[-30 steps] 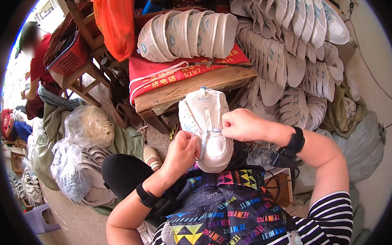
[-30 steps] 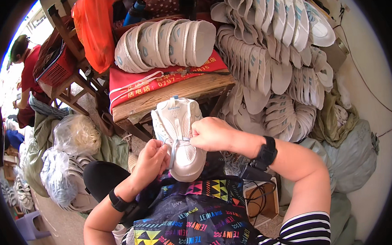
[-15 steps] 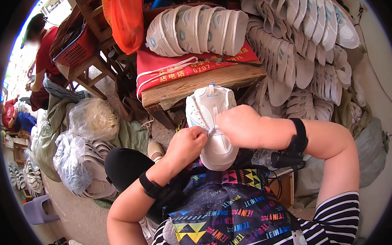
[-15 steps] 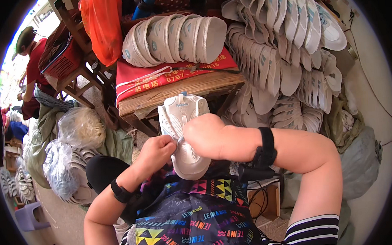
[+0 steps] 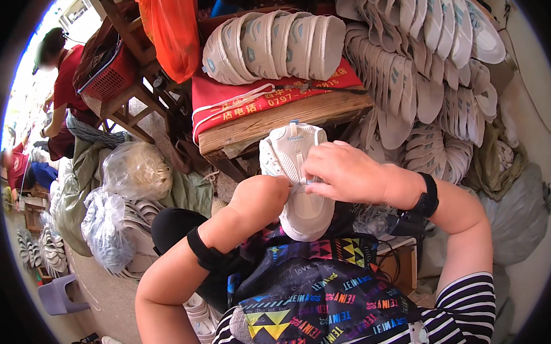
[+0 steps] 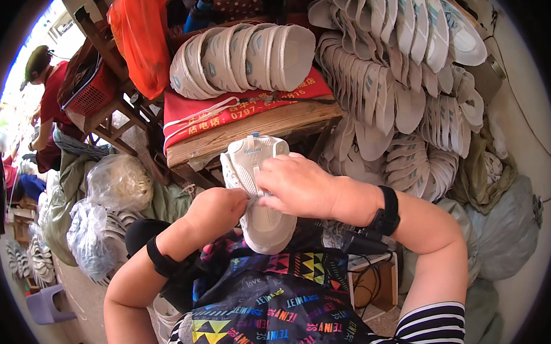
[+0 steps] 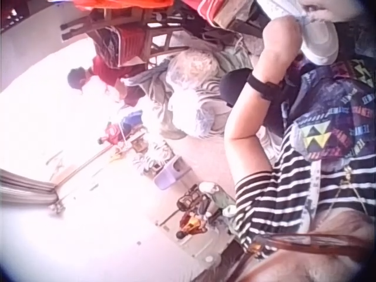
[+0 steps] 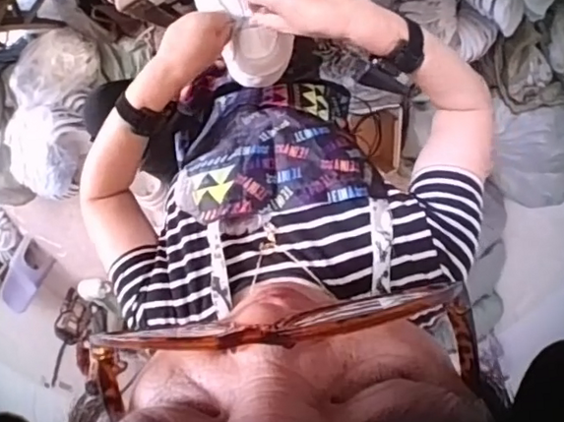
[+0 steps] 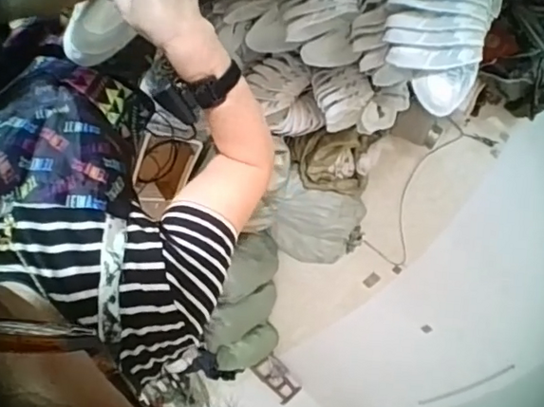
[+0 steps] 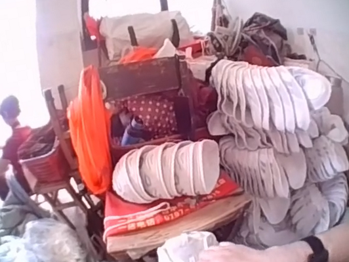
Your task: Lacing a white shoe in a manufacturing setting.
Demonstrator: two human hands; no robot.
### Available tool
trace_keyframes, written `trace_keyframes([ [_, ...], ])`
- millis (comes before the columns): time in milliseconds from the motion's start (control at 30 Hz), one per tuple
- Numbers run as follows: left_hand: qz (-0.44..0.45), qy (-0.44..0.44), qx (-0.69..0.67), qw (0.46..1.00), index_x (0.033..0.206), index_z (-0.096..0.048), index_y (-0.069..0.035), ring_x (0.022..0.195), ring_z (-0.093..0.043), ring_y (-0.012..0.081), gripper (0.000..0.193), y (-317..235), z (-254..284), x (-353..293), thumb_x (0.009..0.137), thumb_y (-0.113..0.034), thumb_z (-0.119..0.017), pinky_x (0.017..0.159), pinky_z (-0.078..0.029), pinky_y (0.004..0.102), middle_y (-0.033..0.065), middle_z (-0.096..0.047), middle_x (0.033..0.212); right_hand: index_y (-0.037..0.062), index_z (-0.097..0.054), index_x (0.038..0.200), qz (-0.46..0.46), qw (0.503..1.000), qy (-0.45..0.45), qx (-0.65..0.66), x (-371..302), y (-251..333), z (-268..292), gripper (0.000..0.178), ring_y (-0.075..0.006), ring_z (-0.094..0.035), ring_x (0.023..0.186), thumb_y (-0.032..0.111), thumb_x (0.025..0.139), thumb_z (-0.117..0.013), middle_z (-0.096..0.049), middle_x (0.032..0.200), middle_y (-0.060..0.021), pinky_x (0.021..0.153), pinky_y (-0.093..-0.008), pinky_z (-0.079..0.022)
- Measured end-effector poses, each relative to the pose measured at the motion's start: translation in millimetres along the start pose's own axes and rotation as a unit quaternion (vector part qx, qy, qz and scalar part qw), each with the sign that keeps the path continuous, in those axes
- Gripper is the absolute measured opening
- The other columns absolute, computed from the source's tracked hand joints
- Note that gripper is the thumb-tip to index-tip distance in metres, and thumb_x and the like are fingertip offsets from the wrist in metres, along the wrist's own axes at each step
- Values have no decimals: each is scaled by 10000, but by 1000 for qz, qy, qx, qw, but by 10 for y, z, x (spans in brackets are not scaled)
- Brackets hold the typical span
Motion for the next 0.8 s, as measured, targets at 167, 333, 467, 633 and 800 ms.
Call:
trace_keyframes([
  [167, 0, -52, -59, 997, 881, -659, -69, 787, -661, 353, 135, 43, 61, -46, 815, -186, -660, 712, -533, 460, 134, -648, 796, 44, -597, 880, 112, 986, -105, 66, 181, 39, -36, 101, -318, -563, 941, 84, 816, -664, -550, 960, -111, 854, -420, -467],
  [333, -84, -248, 57, 963, 995, -616, -62, 941, -610, 336, 347, -116, 398, -71, 698, -130, -782, 779, -523, 419, 113, -561, 1033, 40, -593, 852, 151, 976, -136, 79, 238, 16, -92, 101, -325, -548, 971, 64, 783, -664, -541, 974, -117, 856, -425, -468],
  [467, -80, -135, -8, 988, 1051, -595, -56, 998, -575, 303, 482, -19, 390, -6, 629, -113, -821, 848, -493, 418, 93, -517, 1079, 41, -607, 837, 160, 968, -127, 146, 276, -116, -139, 92, -328, -549, 966, 57, 775, -672, -541, 968, -114, 860, -415, -468],
  [633, -97, -60, -35, 993, 935, -643, -79, 1023, -562, 266, 354, 93, 347, 19, 633, -140, -818, 863, -459, 422, 66, -523, 1033, 55, -629, 799, 134, 970, -131, 155, 311, -113, -184, 59, -316, -557, 960, 69, 773, -681, -548, 957, -100, 852, -396, -469],
  [800, -85, -127, -2, 988, 848, -656, -109, 1043, -535, 260, 281, 120, 272, -34, 631, -176, -821, 860, -440, 413, 54, -523, 1014, 40, -645, 825, 116, 972, -151, 140, 346, -84, -252, 48, -287, -557, 947, 68, 805, -679, -552, 958, -90, 845, -381, -462],
])
Point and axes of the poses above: each hand's wrist, its own x-axis towards the middle knuckle, its own z-axis out of the back of the hand, y = z × x, the point moved 5 cm from there along x, towards the middle knuckle
